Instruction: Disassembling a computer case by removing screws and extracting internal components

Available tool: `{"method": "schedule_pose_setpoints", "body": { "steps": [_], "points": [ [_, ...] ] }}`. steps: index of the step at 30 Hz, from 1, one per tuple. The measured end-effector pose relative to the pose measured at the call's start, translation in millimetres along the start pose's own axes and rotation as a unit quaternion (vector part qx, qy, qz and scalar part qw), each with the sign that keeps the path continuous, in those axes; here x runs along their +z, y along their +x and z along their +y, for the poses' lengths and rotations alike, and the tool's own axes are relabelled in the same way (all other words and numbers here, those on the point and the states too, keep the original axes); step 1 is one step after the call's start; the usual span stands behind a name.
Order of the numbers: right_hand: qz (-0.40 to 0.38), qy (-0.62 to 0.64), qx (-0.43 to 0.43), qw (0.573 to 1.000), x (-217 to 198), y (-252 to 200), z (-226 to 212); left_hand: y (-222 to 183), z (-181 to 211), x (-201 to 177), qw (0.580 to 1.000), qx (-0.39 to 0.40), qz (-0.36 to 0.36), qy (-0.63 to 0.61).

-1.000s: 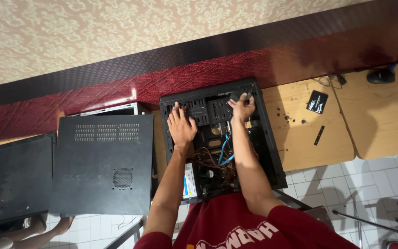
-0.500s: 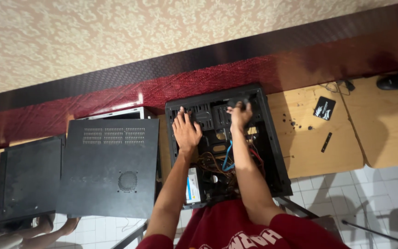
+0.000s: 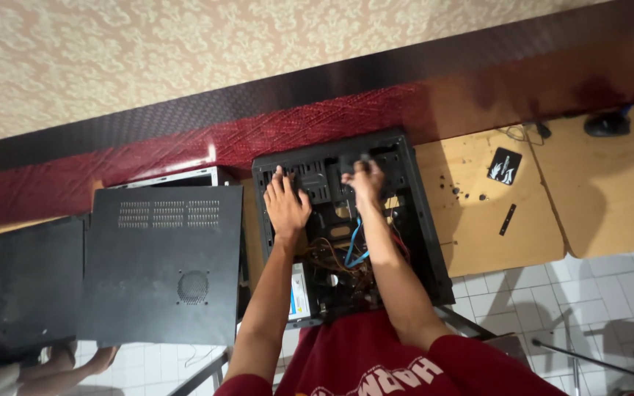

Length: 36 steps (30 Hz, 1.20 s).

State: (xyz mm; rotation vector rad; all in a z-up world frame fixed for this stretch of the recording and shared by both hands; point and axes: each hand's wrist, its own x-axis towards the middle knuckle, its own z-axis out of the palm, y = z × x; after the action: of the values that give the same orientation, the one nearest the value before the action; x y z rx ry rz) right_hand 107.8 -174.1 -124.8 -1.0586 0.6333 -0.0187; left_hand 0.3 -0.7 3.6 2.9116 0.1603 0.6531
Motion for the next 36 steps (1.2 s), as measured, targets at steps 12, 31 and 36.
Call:
{"method": "schedule_pose_setpoints", "body": {
  "steps": [12,31,36],
  "points": [
    [0.059,0.022,-0.066,0.996,-16,-24,-33,0,3,1,1.000,-0.005,-0.009,0.000],
    [-0.141,-0.266,-0.040,0.953,-82,-159,-128,-9,52,-34,0.911,-0.065,-0.023,-0.406],
    [-0.276,-0.374,-0.169,0.869,-84,-178,-106,-26,82,-39,0.844,-0.167,-0.224,-0.458]
  ]
}}
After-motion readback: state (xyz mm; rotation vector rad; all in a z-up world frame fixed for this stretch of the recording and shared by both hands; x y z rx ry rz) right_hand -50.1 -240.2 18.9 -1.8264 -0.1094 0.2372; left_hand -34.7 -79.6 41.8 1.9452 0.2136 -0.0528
